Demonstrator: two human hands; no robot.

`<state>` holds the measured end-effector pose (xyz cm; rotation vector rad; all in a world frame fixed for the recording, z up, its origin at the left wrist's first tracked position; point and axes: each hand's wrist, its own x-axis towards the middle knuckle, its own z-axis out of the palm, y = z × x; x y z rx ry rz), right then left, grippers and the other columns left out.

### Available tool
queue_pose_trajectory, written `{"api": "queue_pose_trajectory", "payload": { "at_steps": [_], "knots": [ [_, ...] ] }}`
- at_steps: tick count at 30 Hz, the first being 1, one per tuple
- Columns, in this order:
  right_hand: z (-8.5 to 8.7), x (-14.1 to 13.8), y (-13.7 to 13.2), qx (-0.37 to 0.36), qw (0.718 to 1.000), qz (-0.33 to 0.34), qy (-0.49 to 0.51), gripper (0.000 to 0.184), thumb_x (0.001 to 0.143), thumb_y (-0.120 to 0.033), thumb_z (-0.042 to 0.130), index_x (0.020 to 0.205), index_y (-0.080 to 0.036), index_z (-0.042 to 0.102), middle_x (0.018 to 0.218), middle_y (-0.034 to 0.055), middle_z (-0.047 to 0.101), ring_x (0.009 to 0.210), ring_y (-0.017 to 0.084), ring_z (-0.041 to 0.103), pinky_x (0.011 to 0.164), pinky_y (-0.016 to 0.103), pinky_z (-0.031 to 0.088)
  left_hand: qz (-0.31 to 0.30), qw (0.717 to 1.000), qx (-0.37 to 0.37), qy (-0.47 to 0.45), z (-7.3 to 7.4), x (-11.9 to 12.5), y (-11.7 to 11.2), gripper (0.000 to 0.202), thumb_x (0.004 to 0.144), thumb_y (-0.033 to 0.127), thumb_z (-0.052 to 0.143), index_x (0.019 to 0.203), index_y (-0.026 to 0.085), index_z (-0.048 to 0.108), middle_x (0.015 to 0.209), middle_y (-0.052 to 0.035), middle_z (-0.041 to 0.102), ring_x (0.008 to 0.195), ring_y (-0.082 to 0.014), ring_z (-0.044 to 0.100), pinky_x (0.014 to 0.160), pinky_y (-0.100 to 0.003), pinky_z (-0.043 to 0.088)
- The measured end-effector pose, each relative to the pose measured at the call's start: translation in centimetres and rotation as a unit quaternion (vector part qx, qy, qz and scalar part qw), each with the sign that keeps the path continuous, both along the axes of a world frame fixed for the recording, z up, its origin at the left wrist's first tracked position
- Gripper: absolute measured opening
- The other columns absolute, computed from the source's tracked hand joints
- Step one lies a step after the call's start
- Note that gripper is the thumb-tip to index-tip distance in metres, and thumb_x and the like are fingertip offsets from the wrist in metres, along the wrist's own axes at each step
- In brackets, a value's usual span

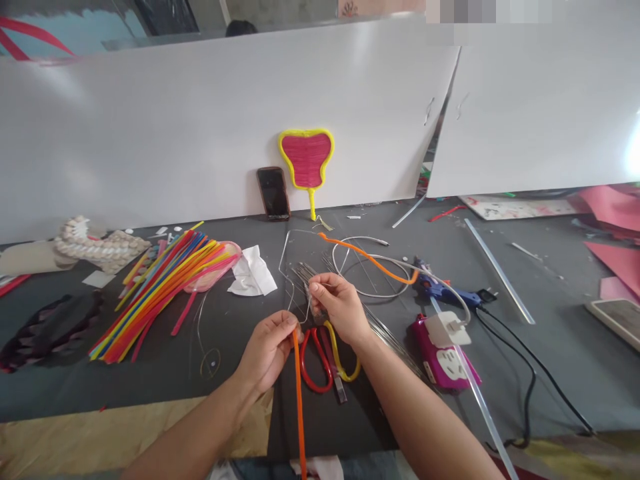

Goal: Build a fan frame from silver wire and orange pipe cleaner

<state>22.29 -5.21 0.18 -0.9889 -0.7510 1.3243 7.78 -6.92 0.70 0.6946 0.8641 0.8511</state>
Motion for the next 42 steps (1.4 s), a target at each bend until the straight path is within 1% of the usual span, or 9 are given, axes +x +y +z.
{"api": "queue_pose_trajectory", "payload": {
  "at_steps": [5, 8, 12, 16, 20, 25, 34, 38, 42],
  "knots": [
    [-0.3, -0.4, 0.0, 0.032, 0.992, -0.073, -0.101, 0.022, 0.075, -0.038, 0.066, 0.071, -0.019, 0.055, 0.054, -0.0041, 0.053, 0.049, 0.008, 0.049, 0.049, 0.021, 0.043, 0.008, 1.0, 0.017, 0.004, 0.0, 0.2, -0.3, 0.021, 0.07, 0.028, 0.068, 0.06, 0.014, 0.056, 0.056, 0.0002, 0.054, 0.053, -0.0077, 0.044, 0.056, -0.02, 0.033],
    [-0.4, -0.5, 0.0, 0.026, 0.988, -0.079, -0.129, 0.022, 0.076, -0.038, 0.064, 0.072, -0.019, 0.056, 0.053, -0.0038, 0.053, 0.049, 0.009, 0.05, 0.048, 0.022, 0.043, 0.008, 1.0, 0.013, -0.003, 0.1, 0.2, -0.3, 0.021, 0.07, 0.029, 0.068, 0.06, 0.014, 0.056, 0.056, 0.0, 0.055, 0.053, -0.0082, 0.044, 0.055, -0.021, 0.033],
    [-0.2, 0.3, 0.3, -0.002, 0.999, -0.02, -0.035, 0.026, 0.068, -0.034, 0.073, 0.085, -0.019, 0.061, 0.07, -0.0013, 0.062, 0.058, 0.008, 0.055, 0.057, 0.022, 0.047, 0.021, 0.999, 0.021, -0.017, 0.2, -0.3, 0.2, 0.021, 0.072, 0.029, 0.066, 0.06, 0.014, 0.055, 0.058, -0.0001, 0.054, 0.057, -0.0092, 0.045, 0.058, -0.022, 0.035],
    [0.8, 1.7, 0.6, -0.003, 0.998, -0.01, 0.059, 0.034, 0.066, -0.037, 0.074, 0.094, -0.02, 0.063, 0.093, 0.0031, 0.066, 0.069, 0.009, 0.058, 0.063, 0.022, 0.049, 0.042, 0.998, 0.036, -0.016, 0.3, -1.0, 0.9, 0.022, 0.072, 0.028, 0.066, 0.06, 0.015, 0.055, 0.058, 0.0003, 0.053, 0.058, -0.0095, 0.046, 0.06, -0.022, 0.036],
    [1.4, 2.5, 0.8, -0.026, 0.993, -0.041, 0.104, 0.032, 0.072, -0.045, 0.067, 0.09, -0.019, 0.065, 0.088, 0.0038, 0.067, 0.059, 0.007, 0.054, 0.052, 0.02, 0.046, 0.013, 1.0, 0.024, -0.001, 0.4, -1.0, 1.0, 0.022, 0.069, 0.028, 0.068, 0.059, 0.014, 0.055, 0.057, -0.0005, 0.054, 0.057, -0.0096, 0.047, 0.058, -0.022, 0.035],
    [1.1, 3.3, 1.2, -0.016, 0.99, -0.094, 0.108, 0.028, 0.069, -0.041, 0.07, 0.084, -0.019, 0.064, 0.07, -0.0014, 0.061, 0.046, 0.004, 0.042, 0.038, 0.017, 0.035, -0.013, 1.0, 0.002, 0.025, 0.2, -0.8, 0.9, 0.022, 0.067, 0.028, 0.069, 0.057, 0.013, 0.056, 0.054, -0.0001, 0.054, 0.052, -0.0079, 0.044, 0.053, -0.021, 0.033],
    [1.2, 3.7, 1.4, -0.003, 0.973, -0.162, 0.164, 0.024, 0.063, -0.033, 0.076, 0.074, -0.017, 0.062, 0.059, -0.0047, 0.054, 0.043, 0.002, 0.036, 0.036, 0.012, 0.03, -0.031, 0.999, 0.005, 0.04, 0.2, -0.6, 0.5, 0.023, 0.067, 0.027, 0.069, 0.055, 0.014, 0.055, 0.052, 0.0007, 0.052, 0.049, -0.0073, 0.042, 0.053, -0.021, 0.033],
    [1.4, 3.6, 1.2, 0.005, 0.988, -0.121, 0.098, 0.031, 0.068, -0.043, 0.07, 0.085, -0.018, 0.064, 0.071, 0.0001, 0.063, 0.047, 0.004, 0.045, 0.041, 0.016, 0.038, -0.016, 0.997, 0.039, 0.063, 0.8, -1.0, 0.9, 0.021, 0.069, 0.028, 0.067, 0.058, 0.014, 0.055, 0.054, 0.0004, 0.053, 0.051, -0.0083, 0.043, 0.054, -0.021, 0.033],
    [2.1, 3.6, 0.1, -0.026, 0.995, -0.024, -0.09, 0.038, 0.072, -0.049, 0.065, 0.09, -0.016, 0.064, 0.082, 0.0063, 0.068, 0.051, 0.008, 0.051, 0.045, 0.021, 0.043, 0.036, 0.979, 0.144, 0.143, 2.0, -2.8, 1.3, 0.02, 0.073, 0.03, 0.063, 0.061, 0.015, 0.056, 0.058, 0.0002, 0.054, 0.056, -0.0098, 0.044, 0.057, -0.022, 0.034]
  ]
}}
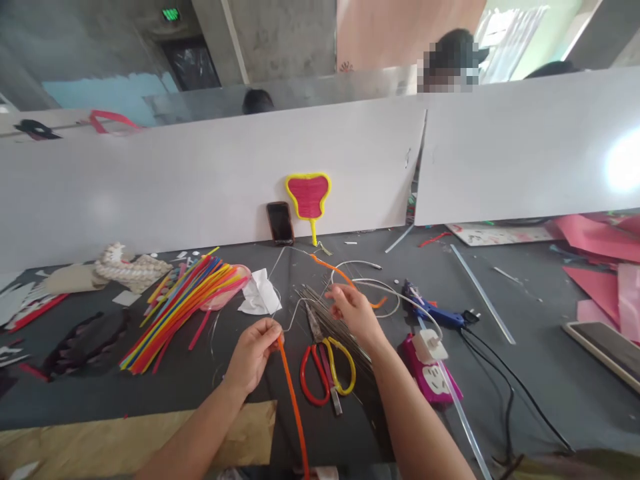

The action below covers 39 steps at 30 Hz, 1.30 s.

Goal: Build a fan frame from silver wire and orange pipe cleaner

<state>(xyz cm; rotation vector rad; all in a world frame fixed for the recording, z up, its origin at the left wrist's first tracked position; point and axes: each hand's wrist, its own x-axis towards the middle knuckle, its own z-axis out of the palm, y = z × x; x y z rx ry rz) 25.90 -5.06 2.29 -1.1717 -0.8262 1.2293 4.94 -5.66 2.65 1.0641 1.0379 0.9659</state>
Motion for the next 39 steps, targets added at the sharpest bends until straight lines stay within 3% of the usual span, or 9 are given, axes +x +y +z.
{"api": "queue_pose_trajectory", "payload": {
  "at_steps": [3, 8, 11, 15, 20, 26, 29, 33, 39],
  "knots": [
    [2.0, 0.0, -1.2, 0.044, 0.988, 0.095, -0.115, 0.031, 0.077, -0.046, 0.06, 0.08, -0.015, 0.063, 0.073, 0.0051, 0.066, 0.05, 0.009, 0.05, 0.044, 0.022, 0.041, 0.029, 0.993, 0.064, 0.093, 0.1, -1.7, -0.4, 0.022, 0.075, 0.033, 0.06, 0.062, 0.016, 0.056, 0.058, 0.0008, 0.053, 0.057, -0.0108, 0.043, 0.057, -0.022, 0.033],
    [6.8, 0.1, -0.3, 0.181, 0.954, 0.019, -0.237, 0.026, 0.085, -0.04, 0.05, 0.09, -0.017, 0.062, 0.076, 0.0041, 0.065, 0.064, 0.013, 0.058, 0.062, 0.027, 0.048, 0.032, 0.986, 0.079, 0.144, -1.8, -2.9, -2.3, 0.026, 0.077, 0.038, 0.056, 0.063, 0.017, 0.055, 0.058, 0.0017, 0.05, 0.057, -0.0116, 0.043, 0.056, -0.023, 0.033],
    [7.9, -0.1, 2.1, 0.155, 0.905, 0.062, -0.392, 0.029, 0.086, -0.038, 0.047, 0.103, -0.02, 0.061, 0.088, 0.0049, 0.066, 0.08, 0.018, 0.06, 0.072, 0.031, 0.046, 0.027, 0.989, 0.071, 0.126, -2.9, -2.7, -3.8, 0.026, 0.078, 0.038, 0.054, 0.064, 0.017, 0.054, 0.06, 0.0015, 0.05, 0.059, -0.012, 0.043, 0.058, -0.023, 0.035],
    [7.6, -0.8, 4.1, 0.118, 0.862, 0.201, -0.451, 0.031, 0.087, -0.04, 0.041, 0.089, -0.019, 0.064, 0.079, 0.0039, 0.066, 0.072, 0.017, 0.059, 0.068, 0.03, 0.045, 0.021, 0.994, 0.06, 0.094, -3.5, -2.5, -5.4, 0.024, 0.078, 0.037, 0.055, 0.065, 0.017, 0.054, 0.061, 0.0012, 0.051, 0.061, -0.0119, 0.044, 0.06, -0.023, 0.036],
    [6.9, -1.5, 3.9, 0.084, 0.882, 0.285, -0.365, 0.028, 0.084, -0.039, 0.045, 0.085, -0.016, 0.061, 0.069, 0.0013, 0.061, 0.061, 0.012, 0.055, 0.062, 0.026, 0.044, 0.036, 0.994, 0.051, 0.09, -3.7, -2.8, -6.3, 0.024, 0.077, 0.036, 0.055, 0.064, 0.017, 0.053, 0.059, 0.0018, 0.051, 0.058, -0.0113, 0.043, 0.058, -0.022, 0.035],
    [6.0, -1.6, 4.3, 0.09, 0.891, 0.259, -0.361, 0.022, 0.081, -0.036, 0.048, 0.078, -0.017, 0.06, 0.057, -0.003, 0.052, 0.05, 0.01, 0.046, 0.051, 0.023, 0.038, 0.042, 0.99, 0.066, 0.115, -3.7, -3.4, -6.8, 0.023, 0.078, 0.034, 0.054, 0.063, 0.017, 0.053, 0.058, 0.0024, 0.049, 0.058, -0.0112, 0.043, 0.057, -0.022, 0.034],
    [5.9, -1.8, 4.4, 0.084, 0.894, 0.227, -0.377, 0.021, 0.08, -0.033, 0.047, 0.076, -0.017, 0.06, 0.058, -0.0023, 0.053, 0.051, 0.01, 0.047, 0.051, 0.022, 0.038, 0.044, 0.989, 0.068, 0.124, -3.8, -3.4, -6.7, 0.023, 0.077, 0.034, 0.054, 0.062, 0.017, 0.053, 0.057, 0.0026, 0.048, 0.057, -0.011, 0.043, 0.056, -0.022, 0.034],
    [6.1, -2.1, 4.2, 0.086, 0.885, 0.241, -0.389, 0.022, 0.081, -0.032, 0.047, 0.076, -0.017, 0.062, 0.057, -0.0019, 0.055, 0.053, 0.011, 0.05, 0.053, 0.023, 0.041, 0.043, 0.99, 0.056, 0.124, -4.0, -3.2, -6.3, 0.024, 0.077, 0.035, 0.054, 0.062, 0.017, 0.053, 0.057, 0.0027, 0.048, 0.056, -0.0109, 0.042, 0.055, -0.022, 0.033],
    [6.2, -2.8, 4.8, 0.11, 0.896, 0.255, -0.345, 0.03, 0.083, -0.038, 0.05, 0.102, -0.017, 0.061, 0.08, 0.003, 0.065, 0.066, 0.013, 0.06, 0.066, 0.027, 0.048, 0.029, 0.988, 0.059, 0.139, -3.9, -2.8, -6.0, 0.023, 0.076, 0.035, 0.055, 0.062, 0.017, 0.053, 0.056, 0.0027, 0.047, 0.056, -0.0109, 0.042, 0.054, -0.022, 0.033]
  ]
}}
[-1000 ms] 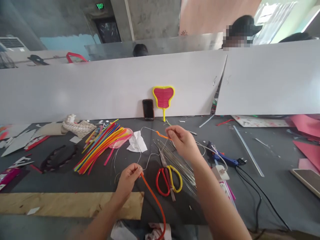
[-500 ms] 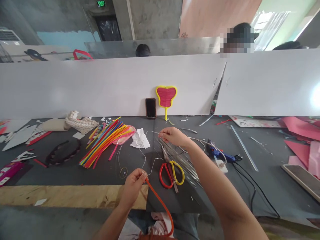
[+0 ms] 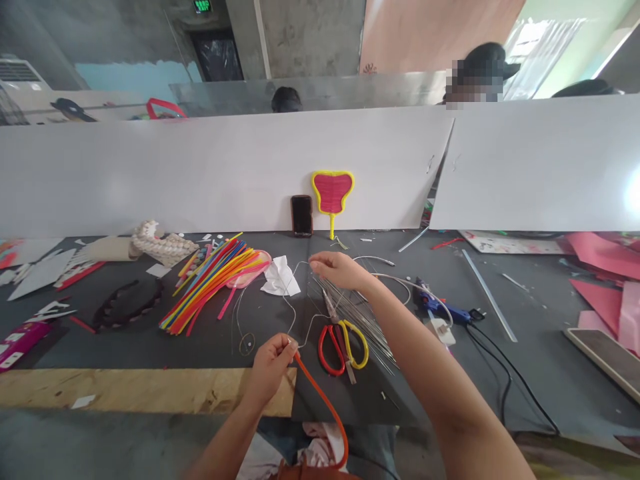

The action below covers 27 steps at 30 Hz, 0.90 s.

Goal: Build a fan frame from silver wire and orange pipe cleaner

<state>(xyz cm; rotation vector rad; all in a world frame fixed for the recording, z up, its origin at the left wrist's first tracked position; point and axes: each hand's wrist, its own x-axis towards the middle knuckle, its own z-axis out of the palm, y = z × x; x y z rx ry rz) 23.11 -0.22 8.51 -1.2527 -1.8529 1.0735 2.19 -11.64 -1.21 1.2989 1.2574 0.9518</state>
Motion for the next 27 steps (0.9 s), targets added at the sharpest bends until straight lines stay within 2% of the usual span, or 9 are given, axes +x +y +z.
{"api": "queue_pose_trajectory", "payload": {
  "at_steps": [5, 7, 9, 11, 13, 16, 21, 24, 27],
  "knots": [
    [0.6, -1.5, 1.0, 0.063, 0.998, 0.011, -0.026, 0.027, 0.081, -0.038, 0.053, 0.095, -0.019, 0.065, 0.073, 0.0018, 0.065, 0.068, 0.015, 0.061, 0.064, 0.029, 0.048, -0.011, 1.0, -0.011, 0.014, 0.5, 0.6, 0.2, 0.023, 0.074, 0.034, 0.057, 0.06, 0.017, 0.054, 0.055, 0.0033, 0.046, 0.054, -0.0101, 0.04, 0.052, -0.022, 0.031],
    [1.2, -1.8, 0.7, 0.145, 0.987, -0.047, -0.055, 0.026, 0.079, -0.035, 0.057, 0.099, -0.02, 0.064, 0.085, 0.0041, 0.067, 0.08, 0.018, 0.061, 0.072, 0.033, 0.048, -0.005, 1.0, -0.014, -0.014, 0.6, 0.6, 0.5, 0.023, 0.074, 0.034, 0.058, 0.06, 0.016, 0.055, 0.054, 0.0036, 0.046, 0.053, -0.0096, 0.04, 0.053, -0.022, 0.031],
    [1.7, -1.5, -0.1, 0.241, 0.959, -0.14, -0.056, 0.028, 0.08, -0.033, 0.056, 0.105, -0.021, 0.061, 0.1, 0.0065, 0.065, 0.092, 0.021, 0.058, 0.081, 0.036, 0.045, 0.011, 0.997, -0.03, -0.065, 0.7, 0.4, 1.0, 0.022, 0.073, 0.034, 0.06, 0.061, 0.016, 0.056, 0.054, 0.0031, 0.05, 0.053, -0.009, 0.04, 0.053, -0.021, 0.031],
    [1.7, -0.9, -1.4, 0.29, 0.932, -0.215, -0.033, 0.023, 0.084, -0.031, 0.051, 0.102, -0.022, 0.061, 0.102, 0.0075, 0.063, 0.092, 0.021, 0.057, 0.082, 0.037, 0.045, 0.026, 0.99, -0.056, -0.129, 0.9, 0.4, 1.8, 0.021, 0.072, 0.035, 0.061, 0.062, 0.016, 0.057, 0.057, 0.0019, 0.055, 0.052, -0.0082, 0.041, 0.053, -0.021, 0.032],
    [1.0, -0.1, -2.9, 0.312, 0.912, -0.266, -0.006, 0.019, 0.085, -0.029, 0.049, 0.097, -0.021, 0.062, 0.096, 0.0074, 0.063, 0.089, 0.021, 0.056, 0.08, 0.036, 0.046, 0.035, 0.979, -0.079, -0.186, 1.2, 0.6, 2.9, 0.021, 0.069, 0.035, 0.063, 0.063, 0.016, 0.058, 0.062, 0.0, 0.06, 0.052, -0.0074, 0.042, 0.053, -0.021, 0.032],
    [-1.6, 0.6, -4.7, 0.296, 0.901, -0.317, 0.018, 0.016, 0.085, -0.028, 0.048, 0.09, -0.021, 0.061, 0.091, 0.0079, 0.062, 0.087, 0.021, 0.056, 0.079, 0.036, 0.046, 0.051, 0.964, -0.101, -0.242, 2.0, 1.8, 5.0, 0.022, 0.063, 0.035, 0.069, 0.064, 0.015, 0.059, 0.066, -0.0024, 0.064, 0.052, -0.0065, 0.044, 0.053, -0.02, 0.034],
    [-6.2, 0.4, -4.5, 0.163, 0.932, -0.315, 0.07, 0.021, 0.085, -0.032, 0.045, 0.096, -0.019, 0.058, 0.093, 0.0086, 0.062, 0.082, 0.02, 0.057, 0.071, 0.033, 0.048, 0.073, 0.955, -0.114, -0.262, 3.4, 5.6, 9.7, 0.023, 0.056, 0.032, 0.072, 0.066, 0.016, 0.06, 0.073, -0.0049, 0.067, 0.056, -0.008, 0.05, 0.051, -0.019, 0.035],
    [-7.0, 0.2, -3.3, 0.127, 0.939, -0.306, 0.093, 0.025, 0.084, -0.033, 0.045, 0.099, -0.017, 0.057, 0.096, 0.0095, 0.061, 0.084, 0.019, 0.057, 0.071, 0.032, 0.048, 0.071, 0.955, -0.109, -0.266, 4.0, 8.0, 13.1, 0.02, 0.056, 0.03, 0.071, 0.067, 0.017, 0.06, 0.078, -0.0054, 0.067, 0.056, -0.0078, 0.05, 0.049, -0.019, 0.035],
    [-7.1, 0.3, -2.8, 0.131, 0.942, -0.293, 0.098, 0.024, 0.084, -0.031, 0.045, 0.1, -0.016, 0.057, 0.095, 0.009, 0.061, 0.085, 0.019, 0.057, 0.071, 0.031, 0.048, 0.076, 0.956, -0.105, -0.262, 4.5, 9.8, 16.7, 0.018, 0.058, 0.027, 0.07, 0.067, 0.017, 0.059, 0.078, -0.0052, 0.067, 0.055, -0.0069, 0.049, 0.048, -0.018, 0.034]
  ]
}}
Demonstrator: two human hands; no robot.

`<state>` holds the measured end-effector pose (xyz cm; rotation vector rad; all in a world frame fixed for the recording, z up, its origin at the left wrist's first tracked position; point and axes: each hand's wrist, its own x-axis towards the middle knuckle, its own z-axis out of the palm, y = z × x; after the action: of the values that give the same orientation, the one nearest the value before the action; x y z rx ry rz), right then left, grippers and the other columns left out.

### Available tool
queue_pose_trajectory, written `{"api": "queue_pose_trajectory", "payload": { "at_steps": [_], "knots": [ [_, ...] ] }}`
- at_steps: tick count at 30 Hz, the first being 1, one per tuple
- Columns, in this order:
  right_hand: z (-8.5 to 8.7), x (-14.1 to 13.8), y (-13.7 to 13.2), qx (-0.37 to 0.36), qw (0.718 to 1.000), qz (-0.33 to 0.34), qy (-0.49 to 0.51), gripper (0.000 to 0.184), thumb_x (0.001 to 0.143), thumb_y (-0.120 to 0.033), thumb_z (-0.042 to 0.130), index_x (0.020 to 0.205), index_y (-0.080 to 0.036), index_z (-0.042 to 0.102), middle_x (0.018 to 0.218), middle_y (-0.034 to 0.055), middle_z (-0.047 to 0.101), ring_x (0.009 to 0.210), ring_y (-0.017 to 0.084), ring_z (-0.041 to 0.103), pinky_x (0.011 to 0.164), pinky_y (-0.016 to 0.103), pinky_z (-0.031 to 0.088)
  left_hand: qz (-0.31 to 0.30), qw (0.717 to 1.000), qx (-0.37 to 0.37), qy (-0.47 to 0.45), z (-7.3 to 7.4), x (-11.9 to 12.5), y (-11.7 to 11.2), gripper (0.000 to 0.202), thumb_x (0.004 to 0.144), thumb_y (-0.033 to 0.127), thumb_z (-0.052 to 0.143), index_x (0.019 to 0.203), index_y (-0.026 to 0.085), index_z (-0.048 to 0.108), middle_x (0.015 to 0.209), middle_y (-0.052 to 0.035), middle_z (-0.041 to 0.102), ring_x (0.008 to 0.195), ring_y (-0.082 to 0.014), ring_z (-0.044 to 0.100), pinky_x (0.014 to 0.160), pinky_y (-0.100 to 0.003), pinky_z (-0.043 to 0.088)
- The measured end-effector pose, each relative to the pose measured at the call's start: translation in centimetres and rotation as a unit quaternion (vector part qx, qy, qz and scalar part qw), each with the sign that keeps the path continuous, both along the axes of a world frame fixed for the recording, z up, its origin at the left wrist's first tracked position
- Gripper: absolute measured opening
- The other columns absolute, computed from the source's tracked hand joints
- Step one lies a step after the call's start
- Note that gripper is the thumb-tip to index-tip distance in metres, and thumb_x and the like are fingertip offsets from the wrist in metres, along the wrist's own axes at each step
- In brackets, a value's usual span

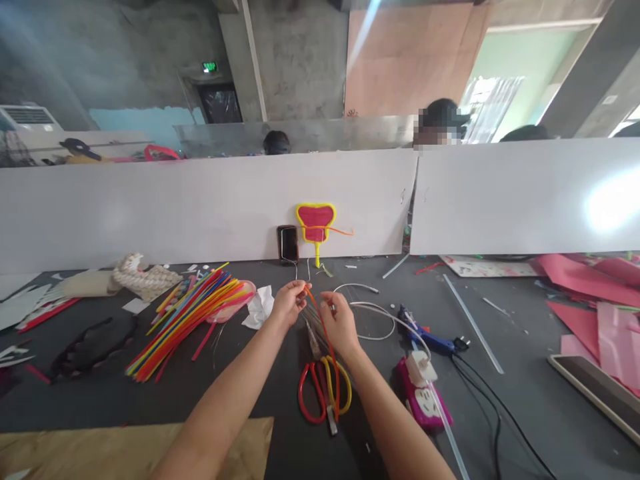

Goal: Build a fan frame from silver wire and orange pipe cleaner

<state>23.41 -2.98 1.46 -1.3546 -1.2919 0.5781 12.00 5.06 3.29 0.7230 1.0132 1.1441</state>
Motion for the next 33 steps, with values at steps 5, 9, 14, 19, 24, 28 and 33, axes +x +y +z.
{"api": "queue_pose_trajectory", "payload": {
  "at_steps": [5, 9, 14, 19, 24, 28, 33],
  "knots": [
    [-1.0, 0.2, -1.1, 0.032, 0.999, 0.005, -0.018, 0.018, 0.087, -0.027, 0.044, 0.093, -0.017, 0.058, 0.094, 0.0075, 0.06, 0.086, 0.018, 0.057, 0.07, 0.028, 0.048, 0.012, 1.0, 0.008, 0.009, 0.6, 2.6, 5.4, 0.016, 0.059, 0.024, 0.071, 0.066, 0.016, 0.059, 0.073, -0.0052, 0.067, 0.052, -0.0065, 0.048, 0.047, -0.018, 0.032],
    [-1.8, 0.3, -1.8, 0.038, 0.998, 0.006, -0.04, 0.016, 0.087, -0.023, 0.044, 0.094, -0.019, 0.058, 0.094, 0.0075, 0.06, 0.086, 0.018, 0.057, 0.071, 0.029, 0.048, 0.023, 0.999, 0.014, 0.017, 0.3, 4.8, 9.2, 0.016, 0.06, 0.024, 0.071, 0.063, 0.016, 0.057, 0.071, -0.0038, 0.066, 0.049, -0.0052, 0.047, 0.046, -0.018, 0.03],
    [-1.5, 0.4, -2.2, 0.037, 0.997, 0.023, -0.066, 0.017, 0.086, -0.02, 0.046, 0.094, -0.022, 0.06, 0.1, 0.0087, 0.059, 0.09, 0.019, 0.058, 0.073, 0.03, 0.049, 0.043, 0.998, 0.021, 0.03, -0.9, 6.6, 12.5, 0.019, 0.062, 0.024, 0.071, 0.06, 0.015, 0.055, 0.069, -0.0026, 0.065, 0.047, -0.0038, 0.045, 0.042, -0.017, 0.026],
    [-1.0, 0.4, -2.6, 0.025, 0.996, 0.031, -0.076, 0.017, 0.086, -0.019, 0.046, 0.092, -0.023, 0.062, 0.1, 0.0092, 0.06, 0.092, 0.02, 0.059, 0.077, 0.031, 0.05, 0.057, 0.997, 0.023, 0.042, -1.7, 7.1, 14.2, 0.021, 0.06, 0.026, 0.074, 0.06, 0.015, 0.056, 0.067, -0.0021, 0.065, 0.047, -0.0042, 0.046, 0.04, -0.017, 0.025],
    [-0.3, 0.2, -2.7, 0.02, 0.996, 0.056, -0.073, 0.017, 0.087, -0.017, 0.045, 0.09, -0.023, 0.061, 0.098, 0.0086, 0.059, 0.091, 0.019, 0.059, 0.077, 0.03, 0.05, 0.053, 0.997, 0.017, 0.047, -1.8, 7.2, 15.2, 0.022, 0.059, 0.028, 0.076, 0.061, 0.015, 0.058, 0.066, -0.0027, 0.065, 0.045, -0.0039, 0.045, 0.039, -0.017, 0.025],
    [0.1, 0.0, -2.9, 0.02, 0.994, 0.079, -0.075, 0.018, 0.086, -0.016, 0.044, 0.092, -0.023, 0.059, 0.097, 0.0083, 0.059, 0.09, 0.018, 0.059, 0.078, 0.03, 0.05, 0.049, 0.997, 0.012, 0.054, -1.8, 7.2, 15.8, 0.023, 0.059, 0.028, 0.076, 0.061, 0.014, 0.058, 0.065, -0.0033, 0.065, 0.043, -0.0033, 0.045, 0.038, -0.016, 0.024],
    [0.2, -0.3, -3.1, 0.018, 0.993, 0.086, -0.075, 0.018, 0.085, -0.015, 0.045, 0.092, -0.024, 0.059, 0.096, 0.0071, 0.06, 0.085, 0.017, 0.06, 0.074, 0.029, 0.051, 0.048, 0.997, 0.011, 0.062, -1.6, 6.9, 16.2, 0.021, 0.06, 0.026, 0.076, 0.062, 0.014, 0.059, 0.064, -0.003, 0.064, 0.044, -0.0035, 0.046, 0.037, -0.016, 0.024]
  ]
}}
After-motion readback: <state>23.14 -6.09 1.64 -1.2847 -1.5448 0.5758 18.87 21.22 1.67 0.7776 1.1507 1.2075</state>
